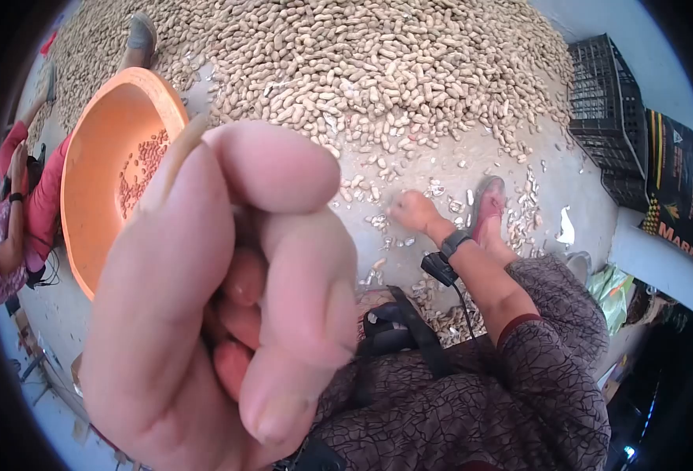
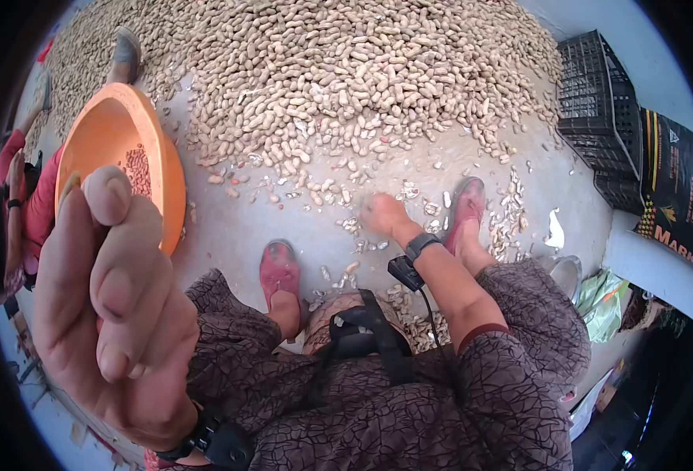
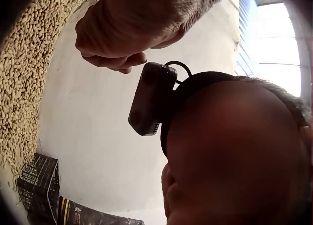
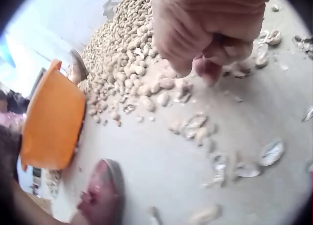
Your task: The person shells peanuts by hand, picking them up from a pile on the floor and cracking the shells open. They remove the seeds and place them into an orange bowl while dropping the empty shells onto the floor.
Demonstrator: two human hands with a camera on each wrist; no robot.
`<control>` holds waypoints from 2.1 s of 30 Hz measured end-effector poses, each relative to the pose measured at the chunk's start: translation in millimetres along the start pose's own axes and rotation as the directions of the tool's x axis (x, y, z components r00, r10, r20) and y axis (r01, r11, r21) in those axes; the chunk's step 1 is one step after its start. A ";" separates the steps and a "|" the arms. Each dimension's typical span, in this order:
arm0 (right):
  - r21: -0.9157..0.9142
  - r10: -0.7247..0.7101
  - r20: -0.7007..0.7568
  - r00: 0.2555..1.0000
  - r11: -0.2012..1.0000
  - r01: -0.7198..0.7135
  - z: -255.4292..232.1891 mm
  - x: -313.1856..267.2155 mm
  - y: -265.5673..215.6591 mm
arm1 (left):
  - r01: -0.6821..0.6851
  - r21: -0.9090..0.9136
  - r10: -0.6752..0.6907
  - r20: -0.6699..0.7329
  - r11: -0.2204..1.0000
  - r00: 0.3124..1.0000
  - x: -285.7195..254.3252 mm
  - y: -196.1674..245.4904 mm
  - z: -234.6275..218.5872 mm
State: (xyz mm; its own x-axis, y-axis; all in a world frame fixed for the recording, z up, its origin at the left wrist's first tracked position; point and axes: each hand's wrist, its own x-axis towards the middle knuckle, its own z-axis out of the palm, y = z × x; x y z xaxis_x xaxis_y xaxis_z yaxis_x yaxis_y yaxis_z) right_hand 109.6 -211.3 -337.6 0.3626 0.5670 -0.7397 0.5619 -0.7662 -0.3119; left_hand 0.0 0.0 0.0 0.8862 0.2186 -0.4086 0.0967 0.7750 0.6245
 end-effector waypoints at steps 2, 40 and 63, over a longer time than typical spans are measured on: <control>0.411 0.201 -0.193 0.960 0.905 -0.107 -8.9 2.1 -4.9 | -0.049 0.070 0.042 0.096 0.996 0.995 -0.8 -1.6 -0.1; 0.423 0.303 -0.527 0.794 0.904 -0.064 12.0 32.8 16.4 | -0.070 0.055 0.073 -0.048 0.996 0.996 2.9 0.2 2.5; 0.889 -0.013 -0.163 0.987 -0.436 0.142 2.7 -9.7 14.9 | -0.040 0.076 0.043 -0.039 0.996 0.998 14.2 -7.5 3.1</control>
State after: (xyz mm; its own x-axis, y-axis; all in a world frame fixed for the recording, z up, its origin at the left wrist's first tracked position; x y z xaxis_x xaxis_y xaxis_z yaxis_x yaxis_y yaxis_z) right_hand 112.4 -229.0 -336.6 0.4721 0.6183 -0.6284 -0.8544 0.1452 -0.4990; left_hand 13.2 -4.6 -8.4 0.8710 0.2751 -0.4070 0.0950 0.7184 0.6891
